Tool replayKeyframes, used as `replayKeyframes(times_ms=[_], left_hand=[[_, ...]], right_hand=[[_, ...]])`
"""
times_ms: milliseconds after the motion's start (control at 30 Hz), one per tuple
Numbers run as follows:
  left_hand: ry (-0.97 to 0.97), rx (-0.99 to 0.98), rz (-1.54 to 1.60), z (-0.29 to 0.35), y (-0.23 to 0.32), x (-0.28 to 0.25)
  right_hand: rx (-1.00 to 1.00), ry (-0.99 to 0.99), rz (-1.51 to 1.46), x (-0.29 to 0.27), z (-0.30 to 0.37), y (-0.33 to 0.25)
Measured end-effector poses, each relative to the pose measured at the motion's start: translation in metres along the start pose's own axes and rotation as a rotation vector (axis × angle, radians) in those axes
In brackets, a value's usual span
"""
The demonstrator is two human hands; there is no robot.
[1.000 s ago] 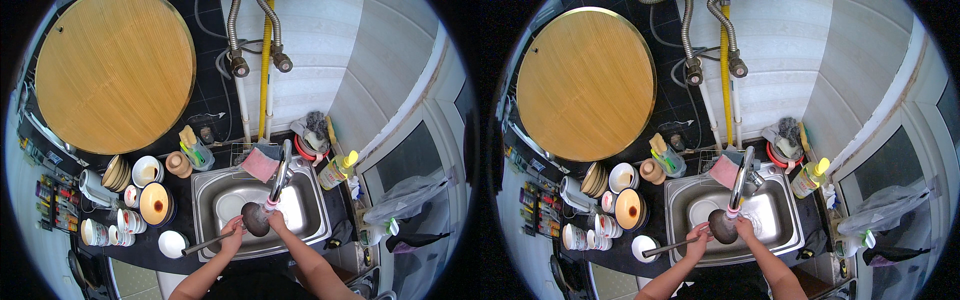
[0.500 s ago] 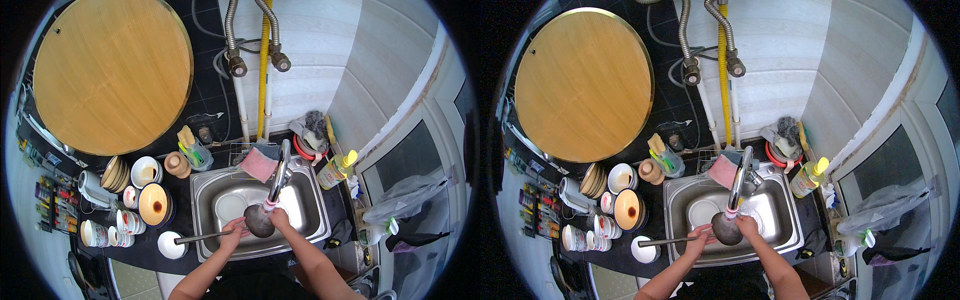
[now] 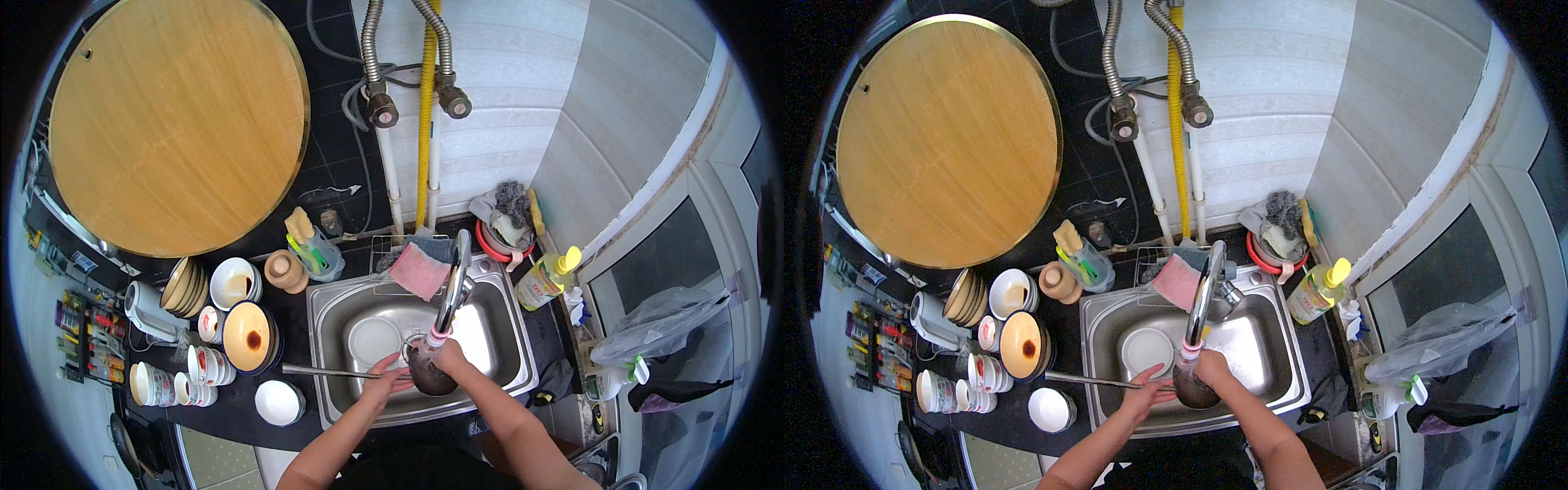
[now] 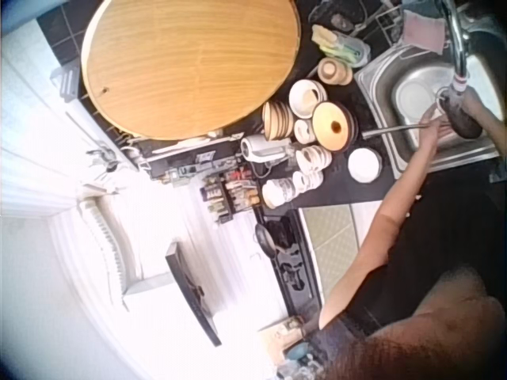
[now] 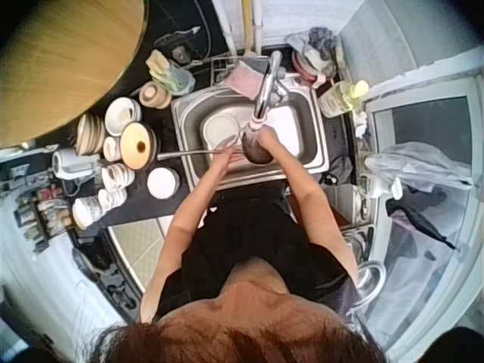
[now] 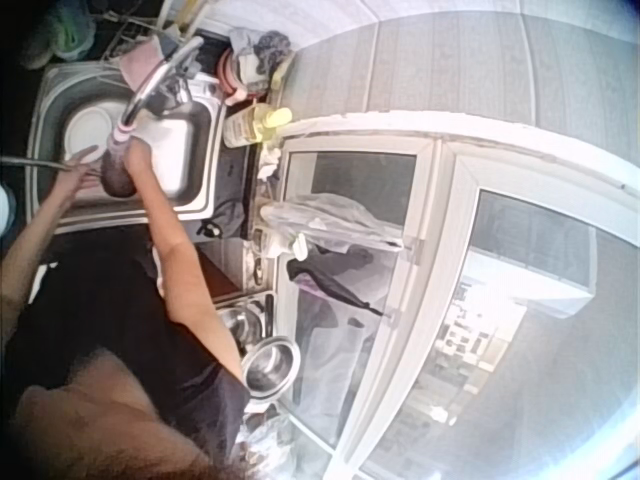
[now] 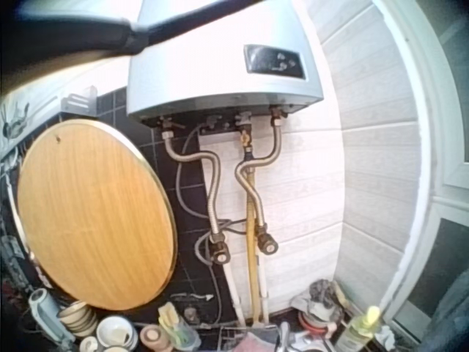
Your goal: The person washes various kitchen items in a sink, including a metal bowl, a white bowl, a ladle, chopsticks, and a frying pan. They use a sponge and running water to clean each item individually, rinsing them thoroughly before placing them aside.
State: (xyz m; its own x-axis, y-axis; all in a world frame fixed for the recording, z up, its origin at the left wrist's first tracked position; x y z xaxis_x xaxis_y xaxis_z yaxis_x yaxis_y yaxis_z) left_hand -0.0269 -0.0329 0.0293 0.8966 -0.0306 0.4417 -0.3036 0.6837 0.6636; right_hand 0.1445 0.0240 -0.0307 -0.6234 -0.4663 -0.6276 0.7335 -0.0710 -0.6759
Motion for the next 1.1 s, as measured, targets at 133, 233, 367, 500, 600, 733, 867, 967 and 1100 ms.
replayKeyframes(times_ms=[133, 233, 367, 500, 600, 733, 867, 967, 1100], left_hand=[[0.050, -0.029, -0.012, 0.002, 0.006, -0.006], [0.057, -0.002, -0.043, 0.003, 0.009, -0.002], [0.082, 0.142, -0.091, -0.001, 0.012, 0.001], [0.163, 0.345, -0.152, 0.001, 0.016, -0.006], [0.164, 0.404, -0.155, -0.002, 0.015, -0.006], [0.079, 0.402, -0.141, -0.011, 0.018, -0.019], [0.057, 0.287, 0.060, -0.024, 0.024, -0.021], [0.026, 0.220, 0.181, -0.041, 0.012, -0.025], [0.003, 0.120, 0.204, -0.057, -0.002, -0.006]], right_hand=[[-0.164, 0.011, 0.136, -0.009, 0.016, -0.029], [-0.040, -0.066, 0.069, 0.014, -0.010, 0.003], [-0.073, 0.051, -0.353, 0.065, -0.045, 0.083], [0.322, -0.264, -0.926, 0.016, 0.008, 0.014], [0.265, -0.347, -1.293, 0.026, 0.023, 0.005], [0.081, -0.435, -1.386, 0.026, 0.023, 0.007], [0.030, -0.284, -1.512, 0.009, 0.029, 0.003], [0.020, -0.178, -1.507, 0.003, 0.040, 0.004], [0.035, 0.005, -1.431, 0.001, 0.065, 0.015]])
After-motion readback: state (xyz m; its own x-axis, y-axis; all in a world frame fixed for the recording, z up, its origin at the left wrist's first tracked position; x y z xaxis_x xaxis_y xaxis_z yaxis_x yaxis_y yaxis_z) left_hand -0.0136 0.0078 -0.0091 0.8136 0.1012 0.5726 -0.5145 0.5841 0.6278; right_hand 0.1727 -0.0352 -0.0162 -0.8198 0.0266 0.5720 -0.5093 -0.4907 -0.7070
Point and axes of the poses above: each hand's wrist, its own z-axis away from the middle knuckle, its own x-axis out of the palm, y = z × x, the point moved 2 cm from there along -z, towards the middle knuckle, and after that the axes turned 7 degrees about -y, right-handed, at the moved point
